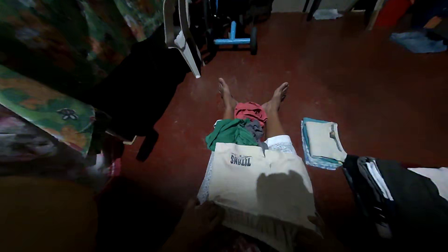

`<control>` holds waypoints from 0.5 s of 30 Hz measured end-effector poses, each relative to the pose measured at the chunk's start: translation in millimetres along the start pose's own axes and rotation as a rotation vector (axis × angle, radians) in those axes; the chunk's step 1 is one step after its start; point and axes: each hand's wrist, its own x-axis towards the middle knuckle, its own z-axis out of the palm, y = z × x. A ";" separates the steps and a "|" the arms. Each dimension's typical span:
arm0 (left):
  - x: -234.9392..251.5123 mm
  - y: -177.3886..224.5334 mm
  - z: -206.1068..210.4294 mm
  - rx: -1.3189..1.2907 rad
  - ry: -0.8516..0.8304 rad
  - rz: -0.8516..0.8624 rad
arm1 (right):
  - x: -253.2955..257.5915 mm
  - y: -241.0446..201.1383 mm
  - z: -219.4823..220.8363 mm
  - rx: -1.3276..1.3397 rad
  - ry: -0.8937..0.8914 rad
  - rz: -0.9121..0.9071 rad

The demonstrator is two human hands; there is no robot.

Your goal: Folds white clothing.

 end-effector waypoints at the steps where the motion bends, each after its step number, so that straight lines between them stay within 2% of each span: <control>1: -1.5 -0.1 5.4 -0.005 -0.018 0.006 | 0.4 -0.3 7.8 0.012 0.034 -0.026; 3: -2.8 -1.3 10.8 0.006 -0.035 0.023 | 0.5 0.7 16.3 -0.016 0.063 -0.060; 8: 3.1 -3.4 14.6 0.076 0.058 0.062 | 1.1 3.4 11.2 -0.090 0.057 -0.067; 12: 21.8 -7.7 3.0 0.116 0.137 0.036 | 15.6 -2.1 -17.2 -0.087 -0.025 0.065; 15: 44.3 -18.8 -18.9 0.132 0.204 0.019 | 21.7 8.7 -34.6 -0.232 0.172 0.083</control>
